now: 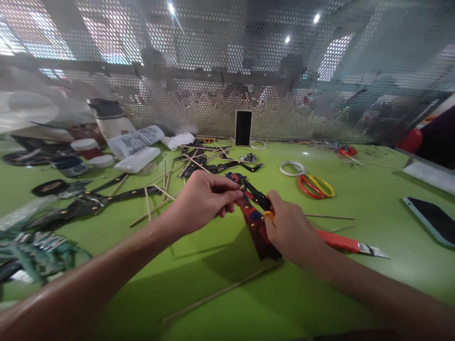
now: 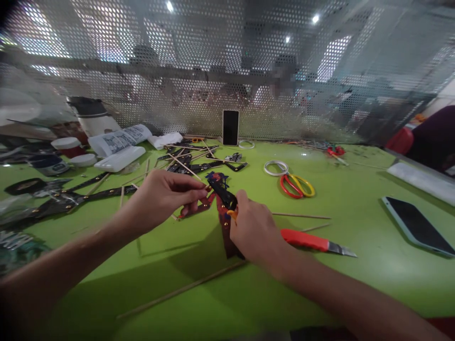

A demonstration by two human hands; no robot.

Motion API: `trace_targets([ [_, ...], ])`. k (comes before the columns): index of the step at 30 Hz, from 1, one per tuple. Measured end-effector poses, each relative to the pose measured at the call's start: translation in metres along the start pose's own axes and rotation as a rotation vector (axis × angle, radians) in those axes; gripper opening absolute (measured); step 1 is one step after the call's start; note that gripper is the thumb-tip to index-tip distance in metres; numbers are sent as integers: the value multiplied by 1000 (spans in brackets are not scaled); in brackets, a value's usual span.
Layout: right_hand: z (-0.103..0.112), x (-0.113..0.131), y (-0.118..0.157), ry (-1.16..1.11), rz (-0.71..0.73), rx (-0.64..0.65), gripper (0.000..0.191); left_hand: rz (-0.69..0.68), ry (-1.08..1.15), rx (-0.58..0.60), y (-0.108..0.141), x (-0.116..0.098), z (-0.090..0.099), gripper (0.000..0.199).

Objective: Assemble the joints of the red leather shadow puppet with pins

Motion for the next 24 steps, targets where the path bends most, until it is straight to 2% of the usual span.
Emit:
trace_targets([
  [3, -2, 0, 0, -17, 13, -23, 13, 9, 26, -50, -1, 1, -3, 10],
  [6, -3, -1, -1, -27, 29, -40, 11, -39, 25, -76, -4, 4, -4, 11],
  [12, 1, -4, -4, -9, -17, 15, 13, -118, -133, -17, -5, 7, -4, 12],
  [16, 2, -5, -5, -21, -12, 15, 13, -71, -238, 40, 0, 2, -3, 18],
  [21, 1, -5, -4, -12, -5, 28, 13, 52, -277, 77, -1, 2, -1, 27],
  [24, 0, -6, -3, -2, 5, 15, 11, 52, -301, 112, -5, 4, 1, 29],
])
Point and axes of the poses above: each hand's wrist, its own y-axis away from the middle knuckle, its own z-axis out of the back of the hand, x = y × z, the point moved 1 cm from there along -y, towards the middle knuckle, and after that the axes turned 13 degrees about z, right-handed, at the moved point
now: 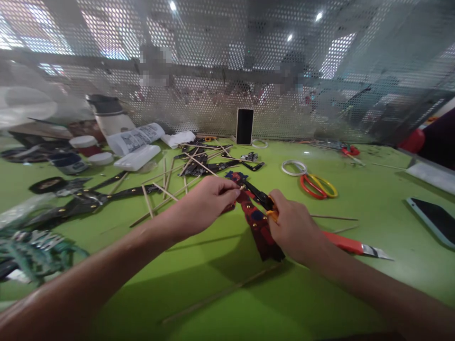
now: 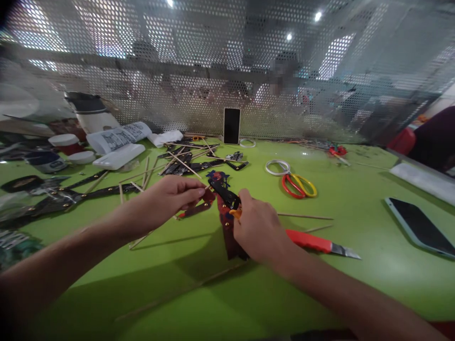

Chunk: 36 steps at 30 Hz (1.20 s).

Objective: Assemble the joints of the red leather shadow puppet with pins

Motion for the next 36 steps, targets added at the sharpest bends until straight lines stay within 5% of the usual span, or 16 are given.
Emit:
trace_targets([
  [7, 1, -3, 1, -25, 22, -51, 9, -161, -43, 15, -3, 5, 4, 23],
  [18, 2, -1, 1, -35, 45, -54, 10, -162, -159, -43, -2, -1, 18, 33],
  [24, -1, 2, 5, 15, 81, -120, 13, -182, -31, 98, 0, -4, 20, 31],
  [32, -1, -3, 9, 209, 204, -261, 19, -156, 337, 454, -3, 9, 21, 29],
  [36, -1, -3, 9, 208, 189, -248, 21, -120, 335, 459, -1, 8, 20, 31],
])
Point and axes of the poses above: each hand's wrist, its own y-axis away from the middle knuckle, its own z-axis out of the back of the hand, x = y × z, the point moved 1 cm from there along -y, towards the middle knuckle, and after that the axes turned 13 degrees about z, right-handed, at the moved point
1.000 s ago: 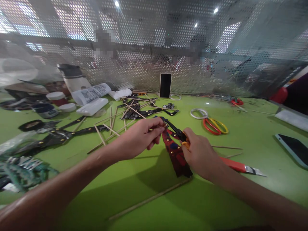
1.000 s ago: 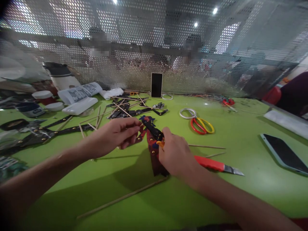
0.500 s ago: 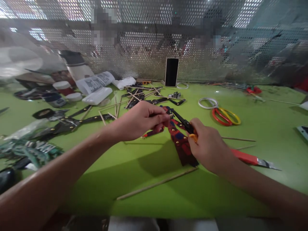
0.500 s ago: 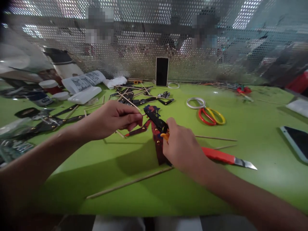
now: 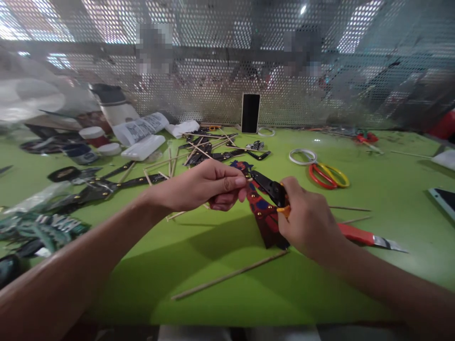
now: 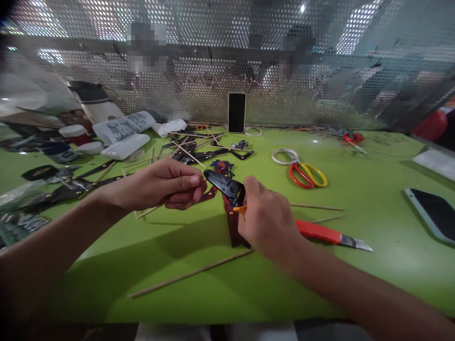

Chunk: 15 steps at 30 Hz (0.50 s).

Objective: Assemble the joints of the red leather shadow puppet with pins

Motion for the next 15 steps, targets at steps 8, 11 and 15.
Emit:
trace_targets([
  [8, -1, 7, -2, -192, -163, 122, 16, -214, -432, -449, 1, -9, -20, 39],
  [11, -1, 10, -2, -310, -222, 171, 14, -446, -810, -681, 1, -2, -25, 34],
  [15, -2, 12, -2, -419, -227, 172, 11, -586, -1115, -773, 0, 7, -28, 27],
])
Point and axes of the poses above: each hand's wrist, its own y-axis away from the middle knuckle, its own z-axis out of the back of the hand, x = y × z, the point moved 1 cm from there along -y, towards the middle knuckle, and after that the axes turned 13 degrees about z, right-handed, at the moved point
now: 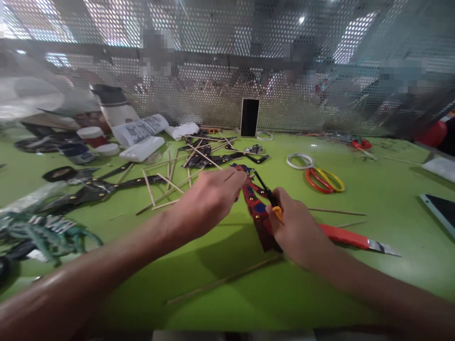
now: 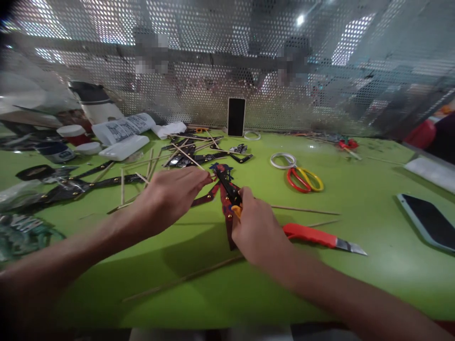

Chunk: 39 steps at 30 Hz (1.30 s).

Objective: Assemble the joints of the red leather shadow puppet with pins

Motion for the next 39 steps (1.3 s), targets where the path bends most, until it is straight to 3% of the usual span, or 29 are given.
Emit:
trace_targets([
  [3, 0, -1, 0, 71, 4, -8, 14, 139, 158, 78, -3, -2, 4, 30],
  [8, 2, -1, -1, 233, 44, -35, 18, 488, 679, 421, -12, -1, 12, 39],
  [12, 2, 0, -1, 270, 91, -47, 22, 594, 1095, 633, -13, 11, 9, 30],
  [16, 2, 1, -1, 262, 83, -47, 26, 659, 1268, 767, -12, 19, 7, 29],
  [18, 3, 1, 0, 270, 66, -33, 26, 647, 1253, 757, -13, 17, 9, 29],
  [20, 3, 1, 0, 281, 40, -14, 25, 598, 1095, 680, -14, 12, 11, 31],
  [23, 1, 0, 0, 231, 11, -1, 21, 476, 624, 453, -12, 2, 13, 39],
  [26, -2, -2, 1, 140, 22, 11, 12, 217, 156, 159, -5, -7, 9, 32],
  [29, -5, -6, 2, 83, 44, 21, 5, 27, -93, 32, 3, -10, 2, 25],
  [31, -6, -7, 2, 71, 55, 3, 6, 41, -76, 30, 4, -10, 1, 25],
  [34, -7, -7, 2, 86, 55, -31, 10, 215, 114, 102, -1, -10, 6, 33],
  [39, -5, -6, 1, 94, 46, -55, 16, 584, 675, 458, -10, -3, 14, 39],
])
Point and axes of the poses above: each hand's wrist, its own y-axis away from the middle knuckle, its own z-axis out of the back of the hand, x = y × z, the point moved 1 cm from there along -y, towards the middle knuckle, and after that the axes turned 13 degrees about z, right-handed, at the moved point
